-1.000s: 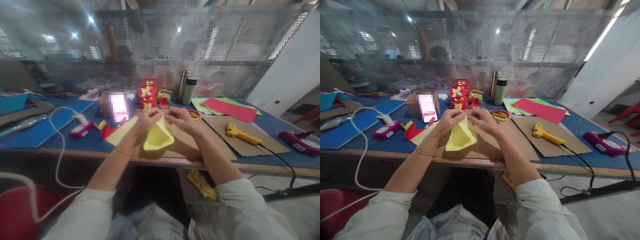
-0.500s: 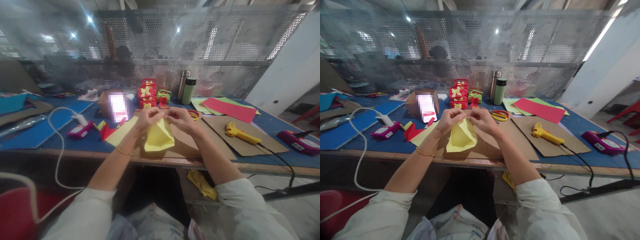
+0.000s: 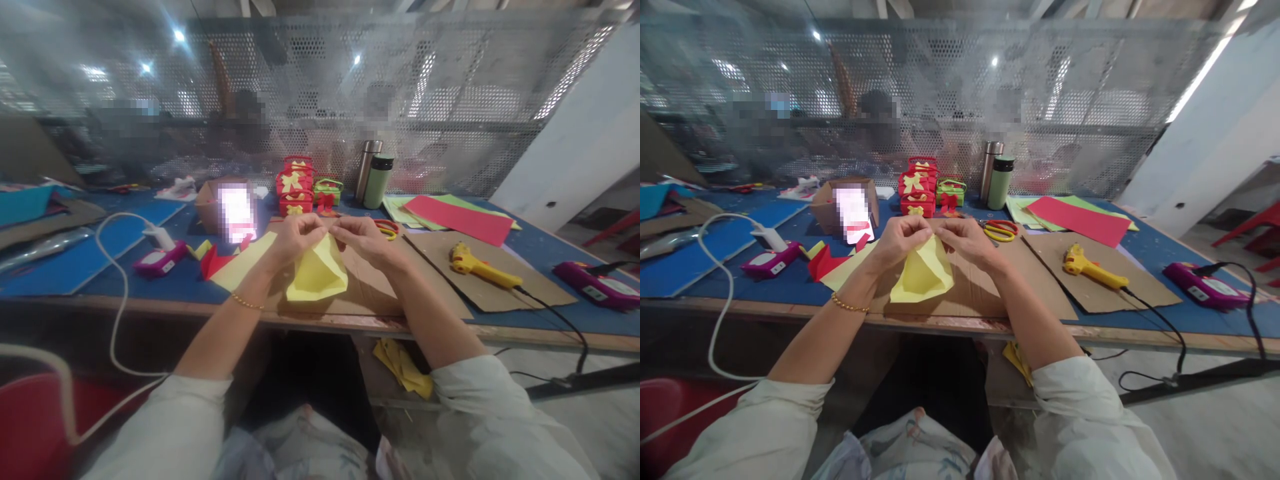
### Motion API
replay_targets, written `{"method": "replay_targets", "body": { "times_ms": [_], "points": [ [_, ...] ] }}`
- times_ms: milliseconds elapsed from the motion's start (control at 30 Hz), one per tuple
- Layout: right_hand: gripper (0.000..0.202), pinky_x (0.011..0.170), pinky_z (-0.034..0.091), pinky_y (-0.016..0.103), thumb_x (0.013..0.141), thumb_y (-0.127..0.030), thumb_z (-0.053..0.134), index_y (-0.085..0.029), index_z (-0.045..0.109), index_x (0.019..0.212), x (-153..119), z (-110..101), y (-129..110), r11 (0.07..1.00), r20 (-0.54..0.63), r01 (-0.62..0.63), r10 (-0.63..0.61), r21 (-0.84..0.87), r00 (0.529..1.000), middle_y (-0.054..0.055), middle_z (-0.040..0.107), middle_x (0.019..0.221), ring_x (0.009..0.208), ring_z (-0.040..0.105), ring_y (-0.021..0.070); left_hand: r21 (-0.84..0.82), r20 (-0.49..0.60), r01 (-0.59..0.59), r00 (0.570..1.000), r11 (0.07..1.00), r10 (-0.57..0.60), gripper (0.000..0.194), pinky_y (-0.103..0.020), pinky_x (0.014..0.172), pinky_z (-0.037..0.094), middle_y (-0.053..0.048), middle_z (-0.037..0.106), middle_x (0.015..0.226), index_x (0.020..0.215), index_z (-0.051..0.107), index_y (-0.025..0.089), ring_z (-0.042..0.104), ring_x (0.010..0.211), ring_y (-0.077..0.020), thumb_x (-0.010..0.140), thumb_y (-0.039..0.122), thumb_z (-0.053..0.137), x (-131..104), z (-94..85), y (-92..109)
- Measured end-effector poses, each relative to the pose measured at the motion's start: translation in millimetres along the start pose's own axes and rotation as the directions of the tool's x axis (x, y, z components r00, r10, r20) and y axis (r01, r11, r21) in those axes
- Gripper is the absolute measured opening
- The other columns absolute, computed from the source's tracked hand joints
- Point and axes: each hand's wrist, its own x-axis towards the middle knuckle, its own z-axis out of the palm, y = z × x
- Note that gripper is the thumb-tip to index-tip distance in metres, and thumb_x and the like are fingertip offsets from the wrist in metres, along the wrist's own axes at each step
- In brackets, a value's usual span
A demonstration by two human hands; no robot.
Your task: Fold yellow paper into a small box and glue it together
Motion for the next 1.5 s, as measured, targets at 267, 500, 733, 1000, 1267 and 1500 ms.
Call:
{"method": "replay_targets", "body": {
  "times_ms": [267,500,733,1000,1267,1500],
  "points": [
    [0.049,0.058,0.036,0.026,0.085,-0.062,0.064,-0.019,0.052,0.064,2.9,0.9,10.8,0.997,-0.017,0.008,-0.01,-0.074,1.0,-0.001,0.051,0.064,0.061,0.046,0.0108,0.023,0.012,-0.022,1.0,1.0,0.021,0.021,-0.023,0.051,0.033,0.002,0.053,0.062,0.068,0.058,0.017,0.045,0.058,-0.009,0.078,0.031,0.069,2.2,0.0,-3.7],
    [0.041,0.058,0.034,0.026,0.086,-0.052,0.061,-0.019,0.051,0.064,3.8,-1.3,11.6,0.991,-0.075,0.017,-0.027,-0.135,0.997,-0.001,0.049,0.064,0.062,0.043,0.011,-0.143,-0.109,0.127,0.984,0.982,-0.143,0.055,-0.026,0.051,0.037,-0.002,0.059,0.062,0.069,0.063,0.018,0.051,0.053,-0.0116,0.084,0.071,0.062,6.3,-3.0,-8.0],
    [0.025,0.057,0.035,0.025,0.078,-0.039,0.061,-0.018,0.056,0.066,4.4,-5.1,12.7,0.982,-0.135,-0.029,0.003,-0.188,0.991,-0.002,0.053,0.063,0.059,0.044,0.0103,-0.432,-0.287,0.288,0.855,0.855,-0.433,0.064,-0.029,0.056,0.047,-0.005,0.063,0.064,0.075,0.069,0.017,0.058,0.055,-0.0137,0.091,0.076,0.047,21.7,-14.6,-38.2],
    [0.017,0.056,0.044,0.026,0.072,-0.036,0.064,-0.019,0.061,0.067,8.4,-17.1,24.5,0.999,-0.266,-0.052,0.046,-0.014,0.963,-0.001,0.058,0.063,0.058,0.052,0.0114,-0.56,-0.062,0.39,0.86,0.731,-0.507,0.012,-0.03,0.069,0.057,-0.007,0.073,0.078,0.081,0.073,0.015,0.067,0.071,-0.0171,0.079,0.027,0.071,18.6,-12.9,-30.5],
    [0.016,0.053,0.044,0.025,0.069,-0.034,0.065,-0.02,0.061,0.063,10.7,-23.9,34.6,0.998,-0.342,-0.054,0.059,0.027,0.938,-0.002,0.059,0.059,0.054,0.052,0.0106,-0.345,-0.157,0.346,0.895,0.873,-0.417,0.022,-0.028,0.061,0.049,-0.003,0.067,0.068,0.07,0.066,0.016,0.058,0.06,-0.013,0.057,0.024,0.082,12.8,-8.5,-35.9],
    [0.025,0.052,0.046,0.025,0.07,-0.042,0.073,-0.019,0.063,0.066,12.2,-21.9,43.1,0.994,-0.31,-0.112,0.107,0.001,0.945,-0.002,0.061,0.056,0.051,0.057,0.0115,0.024,-0.409,0.182,0.899,0.983,-0.157,0.015,-0.025,0.064,0.04,0.004,0.056,0.065,0.067,0.06,0.019,0.05,0.066,-0.012,0.065,0.02,0.075,10.7,-7.4,-33.7]
  ]
}}
